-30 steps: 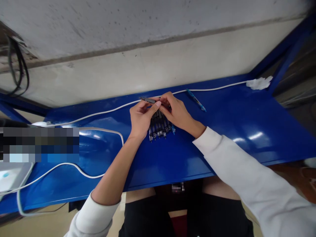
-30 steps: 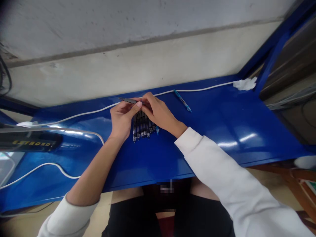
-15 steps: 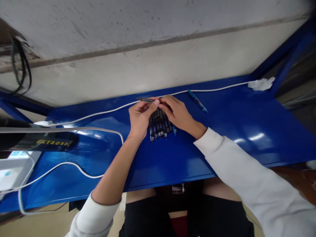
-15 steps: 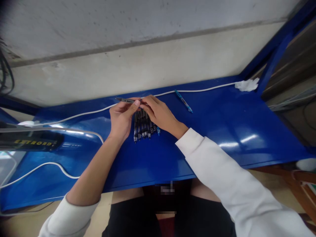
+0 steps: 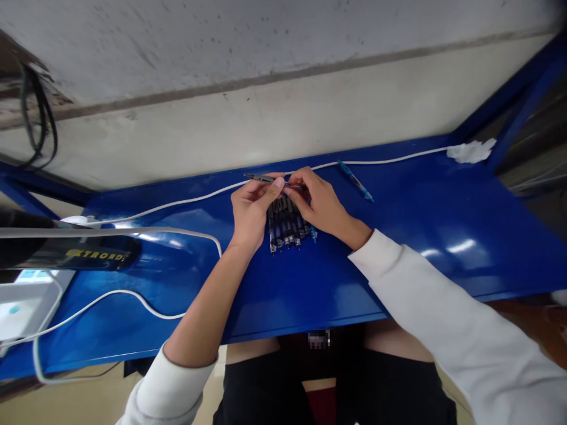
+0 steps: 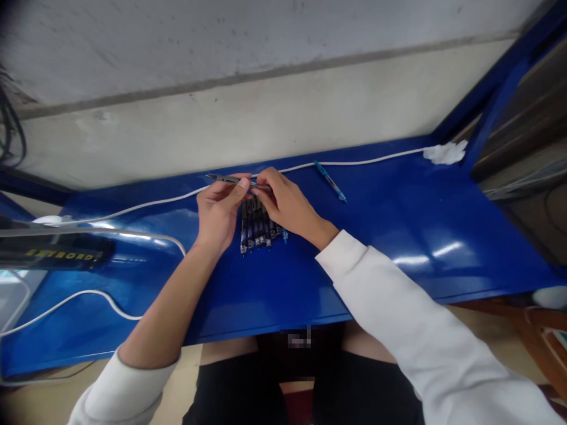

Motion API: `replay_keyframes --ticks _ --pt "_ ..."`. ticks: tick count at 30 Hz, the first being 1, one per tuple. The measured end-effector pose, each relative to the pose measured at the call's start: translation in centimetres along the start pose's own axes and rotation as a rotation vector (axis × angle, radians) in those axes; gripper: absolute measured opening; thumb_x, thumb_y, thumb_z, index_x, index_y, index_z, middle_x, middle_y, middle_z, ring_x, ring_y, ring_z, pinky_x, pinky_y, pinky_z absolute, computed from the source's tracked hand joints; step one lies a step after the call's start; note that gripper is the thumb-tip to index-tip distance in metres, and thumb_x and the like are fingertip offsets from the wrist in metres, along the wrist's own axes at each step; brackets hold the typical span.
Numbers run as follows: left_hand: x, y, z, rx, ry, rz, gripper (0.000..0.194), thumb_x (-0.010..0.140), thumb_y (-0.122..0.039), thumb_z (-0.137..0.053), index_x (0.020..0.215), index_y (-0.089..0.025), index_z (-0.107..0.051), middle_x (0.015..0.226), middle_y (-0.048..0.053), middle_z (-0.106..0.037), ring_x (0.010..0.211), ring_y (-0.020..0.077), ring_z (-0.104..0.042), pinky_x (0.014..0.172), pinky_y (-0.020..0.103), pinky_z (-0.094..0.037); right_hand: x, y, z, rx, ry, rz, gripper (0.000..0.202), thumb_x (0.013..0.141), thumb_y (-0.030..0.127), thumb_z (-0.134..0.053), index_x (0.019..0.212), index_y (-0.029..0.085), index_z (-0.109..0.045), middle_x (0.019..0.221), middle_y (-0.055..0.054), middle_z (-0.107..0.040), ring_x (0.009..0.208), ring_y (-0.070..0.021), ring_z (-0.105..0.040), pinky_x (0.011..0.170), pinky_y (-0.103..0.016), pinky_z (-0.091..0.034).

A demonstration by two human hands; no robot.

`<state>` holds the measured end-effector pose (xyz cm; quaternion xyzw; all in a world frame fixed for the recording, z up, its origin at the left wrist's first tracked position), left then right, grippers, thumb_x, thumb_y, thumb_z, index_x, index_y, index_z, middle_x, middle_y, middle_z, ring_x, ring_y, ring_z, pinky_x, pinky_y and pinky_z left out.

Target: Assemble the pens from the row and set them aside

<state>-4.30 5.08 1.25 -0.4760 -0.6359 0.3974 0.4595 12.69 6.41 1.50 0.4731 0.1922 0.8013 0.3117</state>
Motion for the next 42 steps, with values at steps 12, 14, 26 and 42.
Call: replay_keyframes --ticks 12,14,26,42 --pt "0.05 -0.06 0.04 -0.039 0.001 0.020 0.019 0.087 -0.040 -0.102 0.099 -0.028 -0.094 0.113 0.005 -0.087 0.094 0.0162 -0.076 0.082 0.028 -0.061 0.06 0.07 -0.13 -0.033 0.034 0.021 0.023 0.123 0.043 -0.048 0.122 0.026 -0.063 0.113 -0.009 -0.073 0.101 -0.0251 -0.070 0.092 -0.041 -0.058" --pt "0.06 -0.14 0.06 -0.036 -0.004 0.019 0.021 0.086 -0.042 -0.102 0.099 -0.028 -0.093 0.114 0.005 -0.087 0.095 0.0170 -0.077 0.082 0.028 -0.062 0.04 0.06 -0.17 -0.048 0.045 0.017 0.026 0.124 0.043 -0.045 0.126 0.026 -0.064 0.116 -0.009 -0.073 0.103 -0.0259 -0.070 0.095 -0.042 -0.059" --pt "0.03 -0.04 0.10 -0.041 -0.001 0.053 0.022 0.087 -0.044 -0.101 0.101 -0.029 -0.093 0.112 0.005 -0.087 0.093 0.0169 -0.077 0.082 0.028 -0.062 -0.10 -0.04 0.03 -0.057 0.010 -0.006 0.027 0.120 0.048 -0.056 0.135 0.027 -0.062 0.123 -0.010 -0.076 0.108 -0.0271 -0.074 0.093 -0.042 -0.059" --pt "0.01 0.02 0.16 -0.009 -0.017 0.050 0.026 0.087 -0.048 -0.101 0.100 -0.028 -0.092 0.118 0.006 -0.087 0.100 0.0196 -0.079 0.082 0.030 -0.063 -0.02 0.02 0.00 -0.059 0.037 -0.036 0.033 0.124 0.050 -0.042 0.122 0.027 -0.066 0.115 -0.009 -0.077 0.103 -0.0264 -0.073 0.091 -0.042 -0.058"
Point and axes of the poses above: each hand's wrist, its own x-axis towards the middle knuckle, its own z-axis out of the back of the hand, y = z × x, the point moved 5 cm from there along x, towards the middle knuckle
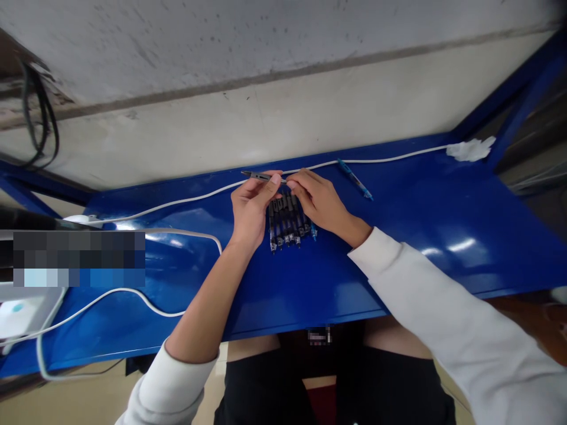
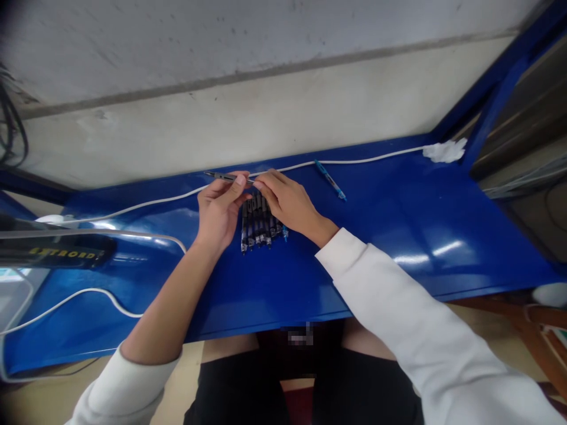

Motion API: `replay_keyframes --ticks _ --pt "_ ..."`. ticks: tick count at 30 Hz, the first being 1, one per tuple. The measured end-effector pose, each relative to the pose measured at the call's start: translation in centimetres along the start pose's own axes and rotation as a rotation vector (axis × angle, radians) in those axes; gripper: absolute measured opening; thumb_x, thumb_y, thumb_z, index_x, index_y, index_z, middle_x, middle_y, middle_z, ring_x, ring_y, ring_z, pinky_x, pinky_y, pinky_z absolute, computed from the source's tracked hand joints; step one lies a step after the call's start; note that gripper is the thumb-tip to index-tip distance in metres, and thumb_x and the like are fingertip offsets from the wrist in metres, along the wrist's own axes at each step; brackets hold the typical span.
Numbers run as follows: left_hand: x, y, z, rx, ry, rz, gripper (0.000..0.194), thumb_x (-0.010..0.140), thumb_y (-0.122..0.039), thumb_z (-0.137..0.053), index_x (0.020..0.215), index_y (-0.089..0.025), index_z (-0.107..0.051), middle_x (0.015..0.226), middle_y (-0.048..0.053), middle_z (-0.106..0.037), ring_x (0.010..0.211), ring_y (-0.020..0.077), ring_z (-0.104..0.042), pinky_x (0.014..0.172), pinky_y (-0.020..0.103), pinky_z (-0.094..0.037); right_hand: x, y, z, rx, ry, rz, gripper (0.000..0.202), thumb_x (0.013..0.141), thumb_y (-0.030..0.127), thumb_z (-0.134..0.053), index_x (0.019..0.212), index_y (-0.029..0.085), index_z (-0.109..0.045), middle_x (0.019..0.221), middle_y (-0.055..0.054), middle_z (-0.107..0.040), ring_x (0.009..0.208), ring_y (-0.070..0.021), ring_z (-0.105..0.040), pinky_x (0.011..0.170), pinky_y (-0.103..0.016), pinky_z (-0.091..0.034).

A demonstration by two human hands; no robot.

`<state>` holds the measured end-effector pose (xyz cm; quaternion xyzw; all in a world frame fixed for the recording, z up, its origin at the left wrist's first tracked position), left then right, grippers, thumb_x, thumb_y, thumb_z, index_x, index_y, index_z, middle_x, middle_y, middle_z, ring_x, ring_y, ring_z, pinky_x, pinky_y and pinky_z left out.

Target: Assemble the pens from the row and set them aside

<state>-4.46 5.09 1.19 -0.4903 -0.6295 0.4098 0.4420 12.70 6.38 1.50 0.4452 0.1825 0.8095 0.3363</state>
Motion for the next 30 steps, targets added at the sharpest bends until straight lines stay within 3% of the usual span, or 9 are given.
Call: replay_keyframes --ticks 4,8,11,14,17,20,22,26,30 --pt "0.07 -0.02 -0.02 -0.010 0.002 0.004 0.027 0.086 -0.049 -0.102 0.099 -0.028 -0.092 0.118 0.006 -0.087 0.098 0.0191 -0.079 0.082 0.030 -0.063 -0.07 -0.27 0.07 0.016 -0.026 -0.020 0.031 0.119 0.055 -0.056 0.129 0.026 -0.064 0.117 -0.008 -0.079 0.102 -0.0254 -0.075 0.087 -0.039 -0.057" --pt "0.12 0.01 -0.02 -0.023 -0.005 0.003 0.029 0.085 -0.051 -0.102 0.100 -0.028 -0.092 0.115 0.006 -0.087 0.098 0.0185 -0.079 0.081 0.029 -0.062 -0.09 -0.26 0.00 0.012 0.001 0.020 0.032 0.123 0.049 -0.048 0.126 0.025 -0.069 0.125 -0.011 -0.080 0.112 -0.0264 -0.076 0.094 -0.040 -0.056" --pt "0.12 0.00 0.00 -0.021 -0.002 -0.011 0.028 0.087 -0.052 -0.100 0.096 -0.027 -0.091 0.117 0.006 -0.087 0.099 0.0180 -0.079 0.080 0.028 -0.062 -0.17 -0.33 -0.10 0.000 0.019 0.003 0.036 0.124 0.048 -0.044 0.129 0.023 -0.069 0.118 -0.010 -0.082 0.100 -0.0242 -0.076 0.088 -0.038 -0.055" --pt "0.11 0.10 0.07 -0.012 -0.001 -0.011 0.028 0.088 -0.053 -0.099 0.095 -0.027 -0.091 0.118 0.006 -0.087 0.099 0.0186 -0.079 0.080 0.028 -0.062 -0.23 -0.38 -0.05 0.010 -0.001 -0.023 0.036 0.121 0.054 -0.052 0.134 0.024 -0.065 0.117 -0.009 -0.082 0.093 -0.0229 -0.075 0.083 -0.036 -0.054" --pt "0.08 0.30 0.12 -0.015 0.000 -0.001 0.029 0.089 -0.054 -0.098 0.100 -0.028 -0.092 0.116 0.006 -0.087 0.098 0.0184 -0.079 0.081 0.029 -0.062 -0.09 -0.30 0.32 0.030 -0.049 -0.013 0.034 0.117 0.058 -0.060 0.124 0.025 -0.064 0.112 -0.007 -0.080 0.093 -0.0228 -0.074 0.082 -0.035 -0.053" --pt "0.00 0.46 -0.01 -0.019 0.017 0.000 0.028 0.091 -0.053 -0.097 0.103 -0.029 -0.092 0.117 0.006 -0.086 0.101 0.0185 -0.079 0.082 0.029 -0.061 0.12 -0.11 0.51 0.020 -0.033 0.025 0.032 0.122 0.048 -0.049 0.107 0.025 -0.064 0.096 -0.003 -0.075 0.084 -0.0206 -0.070 0.081 -0.035 -0.050" --pt "-0.09 0.50 -0.15 -0.018 0.030 -0.001 0.028 0.092 -0.053 -0.096 0.104 -0.029 -0.092 0.119 0.006 -0.086 0.104 0.0195 -0.079 0.084 0.029 -0.061 0.17 -0.08 0.62 0.019 -0.043 0.032 0.033 0.123 0.046 -0.046 0.107 0.025 -0.065 0.094 -0.003 -0.074 0.082 -0.0200 -0.069 0.080 -0.035 -0.049" --pt "-0.18 0.46 -0.27 -0.021 0.032 0.006 0.030 0.092 -0.054 -0.095 0.106 -0.029 -0.091 0.119 0.007 -0.086 0.103 0.0203 -0.079 0.084 0.030 -0.061 0.05 -0.32 0.61 0.029 -0.092 0.010 0.030 0.117 0.054 -0.062 0.121 0.025 -0.065 0.106 -0.005 -0.078 0.090 -0.0219 -0.072 0.080 -0.034 -0.051" --pt "-0.16 0.36 -0.28 -0.039 0.038 -0.009 0.026 0.093 -0.052 -0.095 0.103 -0.029 -0.091 0.122 0.006 -0.086 0.105 0.0196 -0.078 0.085 0.029 -0.061 -0.07 -0.24 0.23 0.010 -0.050 0.045 0.030 0.121 0.050 -0.052 0.117 0.025 -0.068 0.112 -0.008 -0.079 0.098 -0.0235 -0.074 0.087 -0.036 -0.053"
Point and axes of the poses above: each hand's wrist, its own x-axis towards the middle knuckle, its own z-axis out of the back of the hand, y = z × x, the point moved 5 cm from there along x, towards the middle knuckle
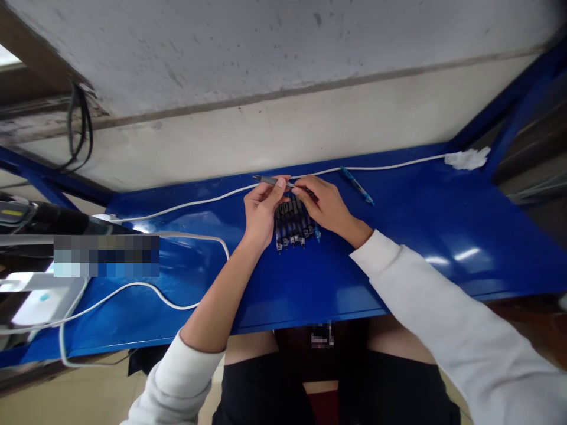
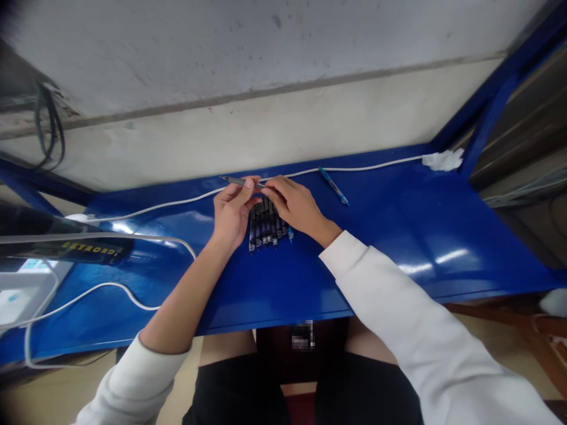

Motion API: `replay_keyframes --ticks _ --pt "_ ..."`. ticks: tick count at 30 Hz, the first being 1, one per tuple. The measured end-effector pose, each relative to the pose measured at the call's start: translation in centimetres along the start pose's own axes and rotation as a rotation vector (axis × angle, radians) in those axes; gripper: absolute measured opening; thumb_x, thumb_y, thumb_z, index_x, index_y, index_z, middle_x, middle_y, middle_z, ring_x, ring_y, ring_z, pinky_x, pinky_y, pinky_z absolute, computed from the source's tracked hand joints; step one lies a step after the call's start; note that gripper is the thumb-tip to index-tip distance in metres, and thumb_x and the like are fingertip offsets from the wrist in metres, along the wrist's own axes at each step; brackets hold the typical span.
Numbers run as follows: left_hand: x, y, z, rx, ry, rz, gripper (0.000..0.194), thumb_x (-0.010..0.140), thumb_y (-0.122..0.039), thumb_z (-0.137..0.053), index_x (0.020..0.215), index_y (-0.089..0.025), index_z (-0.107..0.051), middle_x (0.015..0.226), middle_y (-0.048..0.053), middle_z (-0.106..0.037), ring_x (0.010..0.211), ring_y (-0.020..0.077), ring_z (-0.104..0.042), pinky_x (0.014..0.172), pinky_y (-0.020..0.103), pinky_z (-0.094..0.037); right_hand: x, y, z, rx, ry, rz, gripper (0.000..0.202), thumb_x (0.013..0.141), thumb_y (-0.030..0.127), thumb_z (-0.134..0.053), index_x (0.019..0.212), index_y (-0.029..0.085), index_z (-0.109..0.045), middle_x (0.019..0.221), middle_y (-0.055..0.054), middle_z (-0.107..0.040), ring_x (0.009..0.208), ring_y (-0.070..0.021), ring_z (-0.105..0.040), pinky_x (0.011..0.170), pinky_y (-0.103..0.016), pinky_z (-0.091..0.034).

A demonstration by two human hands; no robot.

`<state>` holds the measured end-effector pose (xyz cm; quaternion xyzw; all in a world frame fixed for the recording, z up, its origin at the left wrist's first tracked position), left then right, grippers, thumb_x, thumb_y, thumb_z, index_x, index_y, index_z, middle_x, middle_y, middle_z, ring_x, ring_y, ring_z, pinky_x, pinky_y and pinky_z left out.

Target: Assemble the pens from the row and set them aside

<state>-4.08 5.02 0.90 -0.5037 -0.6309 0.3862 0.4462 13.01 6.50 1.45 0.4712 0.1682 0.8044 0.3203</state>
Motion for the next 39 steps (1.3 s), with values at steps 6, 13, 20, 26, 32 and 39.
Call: replay_keyframes --ticks 6,13,20,26,32,39 --pt "0.0 0.1 0.0 -0.003 -0.010 0.014 0.028 0.092 -0.054 -0.095 0.102 -0.028 -0.090 0.120 0.007 -0.086 0.105 0.0207 -0.079 0.085 0.031 -0.061 -0.1 -0.1 0.1 0.000 -0.009 -0.053 0.034 0.118 0.057 -0.058 0.129 0.025 -0.065 0.108 -0.006 -0.079 0.090 -0.0221 -0.073 0.081 -0.034 -0.052" --pt "-0.1 0.1 0.0 -0.015 -0.018 0.022 0.026 0.093 -0.052 -0.095 0.096 -0.027 -0.089 0.125 0.007 -0.086 0.104 0.0192 -0.079 0.086 0.031 -0.061 0.0 0.0 0.0 0.002 0.044 -0.039 0.034 0.122 0.052 -0.049 0.123 0.025 -0.069 0.110 -0.007 -0.081 0.089 -0.0218 -0.072 0.081 -0.035 -0.051" --pt "0.0 -0.1 -0.1 -0.039 -0.015 0.028 0.029 0.092 -0.053 -0.096 0.089 -0.025 -0.088 0.119 0.007 -0.085 0.104 0.0190 -0.077 0.085 0.030 -0.061 0.0 0.2 -0.1 0.046 0.059 -0.082 0.040 0.121 0.057 -0.049 0.117 0.025 -0.071 0.102 -0.005 -0.079 0.082 -0.0197 -0.069 0.077 -0.033 -0.048" --pt "0.1 -0.2 0.0 -0.064 -0.017 0.037 0.030 0.094 -0.052 -0.094 0.087 -0.024 -0.086 0.118 0.007 -0.084 0.101 0.0183 -0.077 0.087 0.031 -0.061 0.6 0.6 0.0 0.258 0.086 -0.208 0.049 0.116 0.068 -0.055 0.107 0.024 -0.073 0.098 -0.002 -0.075 0.086 -0.0186 -0.066 0.078 -0.032 -0.049" --pt "0.1 -0.2 -0.3 -0.110 0.035 0.018 0.023 0.098 -0.046 -0.091 0.093 -0.024 -0.088 0.117 0.007 -0.083 0.099 0.0168 -0.075 0.090 0.030 -0.062 0.6 0.2 -0.6 0.536 0.065 -0.368 0.057 0.109 0.078 -0.062 0.092 0.024 -0.069 0.072 0.004 -0.051 0.063 -0.0138 -0.046 0.058 -0.029 -0.038" --pt "0.3 0.0 -0.4 -0.075 0.062 -0.007 0.029 0.099 -0.051 -0.089 0.105 -0.023 -0.088 0.113 0.008 -0.083 0.099 0.0194 -0.075 0.099 0.036 -0.062 0.3 0.0 -1.7 0.916 0.088 -0.558 0.055 0.098 0.076 -0.081 0.089 0.023 -0.071 0.061 0.010 -0.039 0.049 -0.0083 -0.030 0.045 -0.025 -0.027"
Point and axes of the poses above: each hand's wrist, its own x-axis towards the middle knuckle, its own z-axis out of the back of the hand, y = z × x, the point moved 5 cm from there along x, towards the middle knuckle
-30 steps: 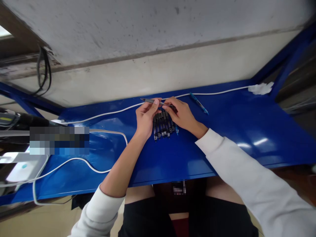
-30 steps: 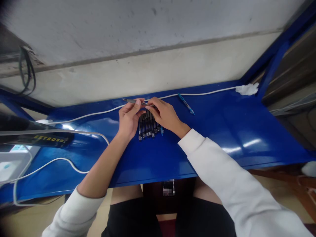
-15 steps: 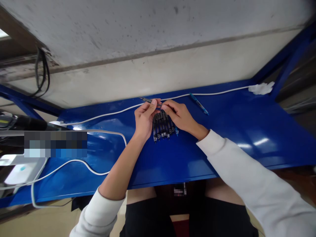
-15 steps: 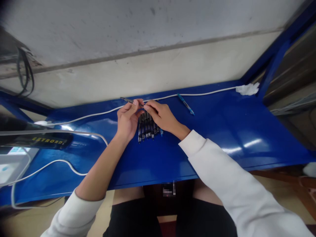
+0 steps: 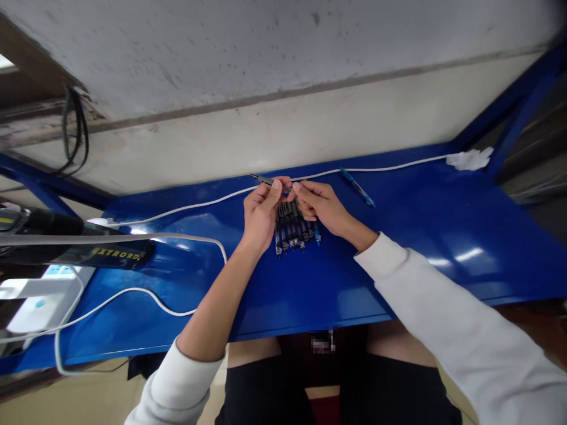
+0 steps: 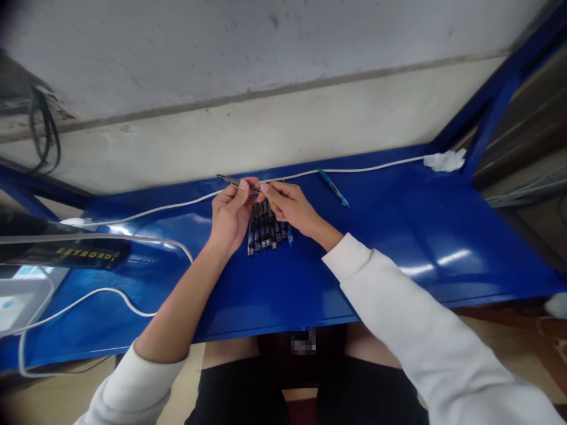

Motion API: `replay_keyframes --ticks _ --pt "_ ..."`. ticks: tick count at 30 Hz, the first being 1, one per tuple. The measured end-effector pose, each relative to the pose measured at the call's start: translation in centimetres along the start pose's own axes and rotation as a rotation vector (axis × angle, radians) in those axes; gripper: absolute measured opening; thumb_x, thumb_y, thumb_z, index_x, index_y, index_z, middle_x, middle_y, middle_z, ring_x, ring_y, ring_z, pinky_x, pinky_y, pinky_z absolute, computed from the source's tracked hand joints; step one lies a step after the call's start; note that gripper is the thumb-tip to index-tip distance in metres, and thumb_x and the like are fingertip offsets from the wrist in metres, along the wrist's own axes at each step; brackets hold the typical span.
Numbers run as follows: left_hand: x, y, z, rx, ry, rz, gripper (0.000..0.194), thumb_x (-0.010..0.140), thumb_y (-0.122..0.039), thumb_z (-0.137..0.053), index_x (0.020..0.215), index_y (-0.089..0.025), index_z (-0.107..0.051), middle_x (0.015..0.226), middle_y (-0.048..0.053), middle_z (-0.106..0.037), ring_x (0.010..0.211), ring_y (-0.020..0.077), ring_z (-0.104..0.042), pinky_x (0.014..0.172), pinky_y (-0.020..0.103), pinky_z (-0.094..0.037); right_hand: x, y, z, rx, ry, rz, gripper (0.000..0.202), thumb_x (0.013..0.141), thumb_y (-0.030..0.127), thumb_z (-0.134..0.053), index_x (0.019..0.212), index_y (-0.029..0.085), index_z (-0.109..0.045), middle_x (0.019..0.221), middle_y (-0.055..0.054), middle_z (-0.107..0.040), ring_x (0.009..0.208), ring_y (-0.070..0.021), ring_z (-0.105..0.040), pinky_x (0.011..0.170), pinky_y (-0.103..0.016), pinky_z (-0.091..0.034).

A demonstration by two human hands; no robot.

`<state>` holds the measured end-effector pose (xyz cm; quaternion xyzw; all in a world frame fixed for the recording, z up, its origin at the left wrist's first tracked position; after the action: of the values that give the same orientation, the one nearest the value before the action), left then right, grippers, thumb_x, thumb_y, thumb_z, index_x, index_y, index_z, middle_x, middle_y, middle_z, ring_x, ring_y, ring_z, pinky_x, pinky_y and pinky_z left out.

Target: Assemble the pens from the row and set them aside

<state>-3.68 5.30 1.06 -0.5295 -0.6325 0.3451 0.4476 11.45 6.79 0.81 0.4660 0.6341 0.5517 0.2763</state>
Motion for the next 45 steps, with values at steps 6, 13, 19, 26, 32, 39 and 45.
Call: replay_keyframes --ticks 6,13,19,26,32,39,45 --pt "0.0 -0.1 0.1 0.035 0.034 -0.049 0.025 0.104 -0.049 -0.085 0.108 -0.025 -0.087 0.113 0.008 -0.083 0.108 0.0211 -0.076 0.101 0.036 -0.061 -0.2 -0.1 -0.2 0.118 0.034 -0.094 0.052 0.097 0.071 -0.084 0.090 0.021 -0.075 0.060 0.011 -0.036 0.048 -0.0066 -0.025 0.044 -0.025 -0.024" --pt "0.0 -0.3 0.5 0.211 -0.062 -0.091 0.052 0.107 -0.069 -0.073 0.137 -0.027 -0.079 0.145 0.013 -0.079 0.140 0.0298 -0.072 0.107 0.039 -0.059 0.1 0.8 0.7 0.315 -0.159 -0.058 0.049 0.083 0.054 -0.104 0.087 0.025 -0.064 0.062 0.011 -0.044 0.054 -0.0079 -0.034 0.050 -0.024 -0.033" --pt "0.9 -0.7 3.2 0.056 -0.355 -0.041 0.074 0.104 -0.089 -0.058 0.128 -0.022 -0.078 0.139 0.015 -0.080 0.136 0.0302 -0.074 0.111 0.038 -0.059 1.1 1.9 3.7 0.554 -0.357 0.034 0.042 0.090 0.047 -0.100 0.089 0.027 -0.063 0.077 0.007 -0.059 0.072 -0.0106 -0.060 0.067 -0.025 -0.054" --pt "1.2 0.7 4.9 -0.007 -0.432 0.060 0.071 0.106 -0.085 -0.057 0.122 -0.019 -0.077 0.138 0.018 -0.080 0.132 0.0283 -0.075 0.109 0.036 -0.060 1.0 1.5 4.7 0.829 -0.367 -0.069 0.045 0.112 0.047 -0.076 0.084 0.027 -0.046 0.061 0.011 -0.037 0.050 -0.0094 -0.040 0.049 -0.022 -0.043" --pt "1.1 0.9 4.4 -0.035 -0.371 0.073 0.064 0.107 -0.079 -0.062 0.118 -0.019 -0.080 0.130 0.017 -0.082 0.126 0.0277 -0.077 0.105 0.036 -0.060 0.1 1.4 5.5 1.018 -0.399 -0.156 0.052 0.117 0.048 -0.054 0.079 0.028 -0.026 0.056 0.011 -0.020 0.043 -0.0095 -0.017 0.038 -0.026 -0.019" --pt "0.8 0.7 3.7 -0.021 -0.320 0.074 0.064 0.101 -0.081 -0.071 0.116 -0.020 -0.082 0.122 0.015 -0.083 0.122 0.0280 -0.078 0.103 0.036 -0.061 -0.1 1.5 5.6 1.048 -0.424 -0.111 0.050 0.114 0.047 -0.052 0.080 0.029 -0.020 0.056 0.011 -0.016 0.044 -0.0100 -0.013 0.038 -0.026 -0.019" --pt "0.8 0.7 3.2 0.099 -0.272 0.080 0.052 0.105 -0.072 -0.072 0.111 -0.022 -0.083 0.117 0.013 -0.084 0.114 0.0254 -0.079 0.099 0.036 -0.062 0.0 1.0 6.3 0.837 -0.427 -0.096 0.057 0.107 0.050 -0.066 0.076 0.029 -0.024 0.053 0.011 -0.020 0.046 -0.0110 -0.014 0.038 -0.026 -0.023"
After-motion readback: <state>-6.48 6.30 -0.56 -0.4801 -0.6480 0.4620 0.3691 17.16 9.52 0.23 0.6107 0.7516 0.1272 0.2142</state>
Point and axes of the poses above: each hand's wrist, its own x-axis towards the middle knuckle, its own z-axis out of the back of the hand, y = z × x, the point moved 5 cm from there along x, towards the middle knuckle
